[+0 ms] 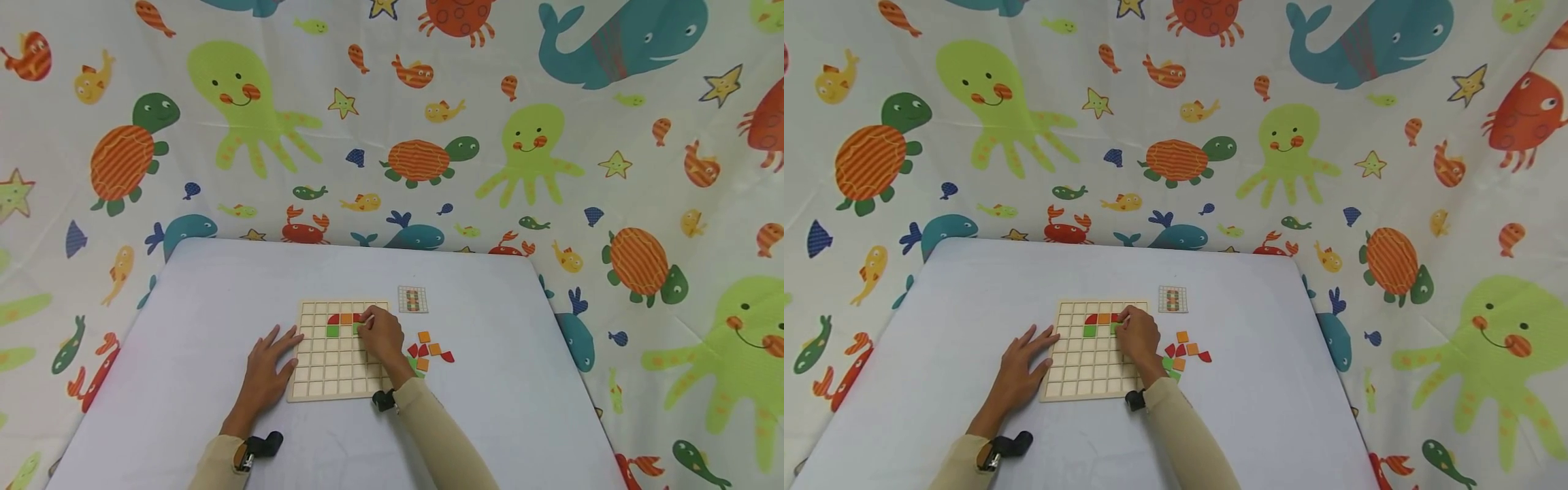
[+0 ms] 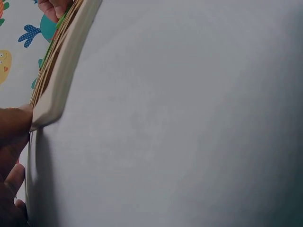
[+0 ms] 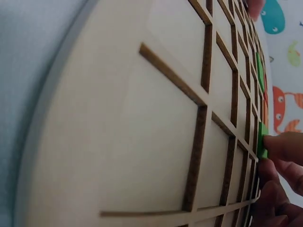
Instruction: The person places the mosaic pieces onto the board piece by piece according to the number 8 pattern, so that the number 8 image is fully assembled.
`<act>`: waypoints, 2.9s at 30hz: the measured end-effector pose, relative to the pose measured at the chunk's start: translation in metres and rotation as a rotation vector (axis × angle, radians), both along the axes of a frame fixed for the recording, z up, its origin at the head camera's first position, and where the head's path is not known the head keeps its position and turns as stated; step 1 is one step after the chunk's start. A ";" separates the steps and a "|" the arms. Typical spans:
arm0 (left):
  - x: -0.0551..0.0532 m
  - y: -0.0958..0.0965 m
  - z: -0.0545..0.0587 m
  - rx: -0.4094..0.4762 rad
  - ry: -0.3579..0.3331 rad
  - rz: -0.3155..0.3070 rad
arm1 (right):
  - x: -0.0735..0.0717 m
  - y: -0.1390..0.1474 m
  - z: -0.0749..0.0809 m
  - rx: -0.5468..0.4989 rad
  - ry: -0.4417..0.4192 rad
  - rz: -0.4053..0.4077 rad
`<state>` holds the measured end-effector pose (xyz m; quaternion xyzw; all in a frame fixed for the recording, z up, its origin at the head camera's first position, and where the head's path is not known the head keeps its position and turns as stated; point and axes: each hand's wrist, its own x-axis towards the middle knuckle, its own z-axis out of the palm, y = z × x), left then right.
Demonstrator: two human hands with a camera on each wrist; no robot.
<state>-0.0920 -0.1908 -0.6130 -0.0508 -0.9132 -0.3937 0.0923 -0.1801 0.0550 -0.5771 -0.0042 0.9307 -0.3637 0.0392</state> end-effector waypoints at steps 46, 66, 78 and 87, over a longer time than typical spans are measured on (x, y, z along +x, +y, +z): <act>0.001 0.000 -0.002 -0.007 0.013 0.000 | 0.018 0.136 -0.002 0.023 -0.062 -0.220; 0.001 0.001 -0.003 -0.016 0.031 0.011 | 0.036 0.125 -0.001 0.031 -0.019 0.022; 0.002 0.000 -0.004 -0.019 0.053 0.011 | 0.038 0.124 0.000 0.092 -0.053 0.014; 0.001 -0.001 -0.005 -0.012 0.035 0.003 | 0.038 0.125 0.006 0.202 -0.050 0.051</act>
